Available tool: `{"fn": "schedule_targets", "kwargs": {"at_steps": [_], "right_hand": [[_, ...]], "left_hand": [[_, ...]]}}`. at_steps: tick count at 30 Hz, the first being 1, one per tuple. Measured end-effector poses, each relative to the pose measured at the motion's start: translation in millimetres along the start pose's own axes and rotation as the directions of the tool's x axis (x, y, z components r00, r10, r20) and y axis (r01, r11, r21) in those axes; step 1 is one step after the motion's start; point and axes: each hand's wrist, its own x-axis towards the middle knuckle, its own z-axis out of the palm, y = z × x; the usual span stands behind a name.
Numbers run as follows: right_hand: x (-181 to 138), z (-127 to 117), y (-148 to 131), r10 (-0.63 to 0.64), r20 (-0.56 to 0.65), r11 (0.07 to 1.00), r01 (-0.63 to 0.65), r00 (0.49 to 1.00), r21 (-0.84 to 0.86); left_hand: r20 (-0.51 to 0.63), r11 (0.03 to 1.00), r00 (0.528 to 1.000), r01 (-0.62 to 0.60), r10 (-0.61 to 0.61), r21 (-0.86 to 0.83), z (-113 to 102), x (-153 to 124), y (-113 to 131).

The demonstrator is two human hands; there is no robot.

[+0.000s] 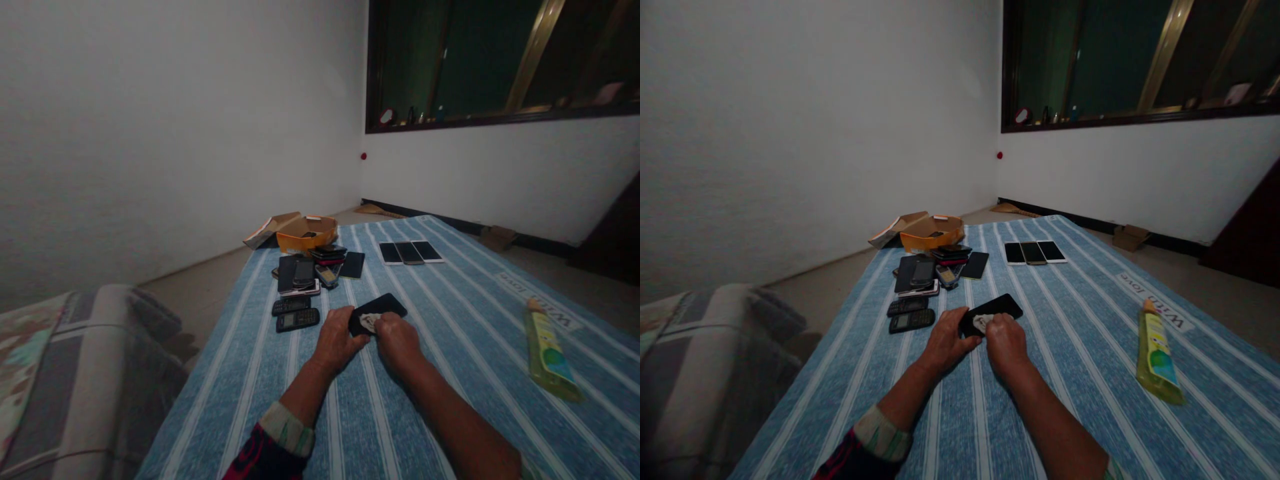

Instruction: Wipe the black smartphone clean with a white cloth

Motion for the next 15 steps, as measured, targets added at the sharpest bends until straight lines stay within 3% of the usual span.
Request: {"fn": "schedule_targets", "kwargs": {"at_steps": [7,15], "right_hand": [[7,-1,30,0.161,-0.018,0.986,-0.161,0.987,-0.043],[-3,6,-4,-0.099,-0.032,0.995,0.099,0.995,0.009]], "left_hand": [[-0.012,1.000,1.000,-0.022,0.022,-0.008,1,0,-2],[-0.024,1.000,1.000,-0.006,0.006,0.007,5,0,-4]]}}
